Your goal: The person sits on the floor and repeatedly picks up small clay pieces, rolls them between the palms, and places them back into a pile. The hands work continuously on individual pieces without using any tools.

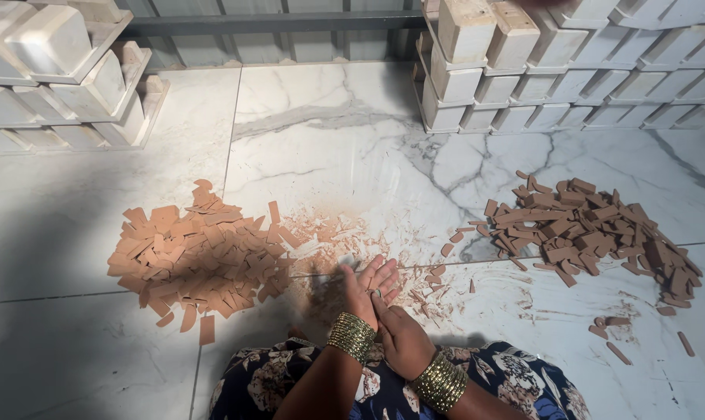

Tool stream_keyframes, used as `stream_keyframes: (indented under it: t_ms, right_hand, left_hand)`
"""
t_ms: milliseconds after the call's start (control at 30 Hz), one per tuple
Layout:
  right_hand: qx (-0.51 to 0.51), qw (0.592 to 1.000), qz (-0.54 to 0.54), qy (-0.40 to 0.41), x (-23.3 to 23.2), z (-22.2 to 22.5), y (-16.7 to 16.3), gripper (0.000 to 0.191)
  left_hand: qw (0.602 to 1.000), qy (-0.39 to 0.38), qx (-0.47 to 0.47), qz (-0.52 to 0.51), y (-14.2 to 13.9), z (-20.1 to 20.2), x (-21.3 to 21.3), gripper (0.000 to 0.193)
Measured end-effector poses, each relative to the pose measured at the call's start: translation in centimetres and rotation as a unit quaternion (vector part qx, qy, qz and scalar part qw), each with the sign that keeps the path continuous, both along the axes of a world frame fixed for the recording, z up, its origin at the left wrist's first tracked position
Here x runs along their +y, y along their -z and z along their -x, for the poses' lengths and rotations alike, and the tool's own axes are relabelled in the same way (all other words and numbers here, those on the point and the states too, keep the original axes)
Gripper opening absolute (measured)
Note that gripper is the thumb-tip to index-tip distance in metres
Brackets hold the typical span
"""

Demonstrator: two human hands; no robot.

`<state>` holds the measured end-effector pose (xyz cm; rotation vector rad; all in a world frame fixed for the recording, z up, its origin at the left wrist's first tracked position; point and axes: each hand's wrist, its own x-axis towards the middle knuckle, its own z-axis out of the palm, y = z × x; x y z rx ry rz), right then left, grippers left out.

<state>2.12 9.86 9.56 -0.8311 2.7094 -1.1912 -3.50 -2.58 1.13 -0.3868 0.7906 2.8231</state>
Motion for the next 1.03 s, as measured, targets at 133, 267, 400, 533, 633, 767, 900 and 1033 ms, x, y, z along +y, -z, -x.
stream_keyframes:
  t_ms: [133, 267, 400, 533, 633, 767, 900, 1033]
  right_hand:
    - [0.027, 0.998, -0.045, 0.031, -0.8, 1.2, -0.6, 0.058]
    - [0.047, 0.995, -0.064, 0.066, -0.6, 2.2, -0.6, 0.057]
    - [0.059, 0.997, -0.039, 0.01, -0.4, -0.3, -0.1, 0.062]
    - [0.07, 0.992, -0.095, 0.043, -0.4, 1.4, -0.3, 0.058]
    - [0.046, 0.989, -0.12, 0.072, -0.3, 2.3, -0.6, 0.057]
    - [0.039, 0.997, -0.063, 0.01, -0.4, -0.1, -0.8, 0.065]
    - [0.079, 0.994, -0.078, 0.013, -0.1, 0.5, -1.6, 0.062]
    - [-0.025, 0.98, -0.169, 0.102, 0.2, 1.7, -3.2, 0.06]
  left_hand:
    - [0.999, 0.003, 0.046, -0.013, -0.5, -0.4, 0.0, 0.116]
    - [0.998, 0.021, 0.029, -0.041, -0.6, -0.6, 1.2, 0.118]
    - [0.999, 0.018, 0.024, -0.025, -1.2, 0.0, -1.0, 0.115]
    - [0.999, -0.006, 0.009, -0.047, -1.7, -0.5, -0.1, 0.112]
    - [0.998, 0.003, 0.005, -0.059, -1.9, -0.8, 1.0, 0.107]
    - [1.0, -0.014, 0.008, -0.024, -2.7, -0.1, -0.2, 0.106]
    - [0.999, -0.012, -0.035, -0.026, -2.7, 0.1, -0.1, 0.091]
    - [0.998, -0.011, 0.001, -0.055, -1.1, 0.8, 0.7, 0.08]
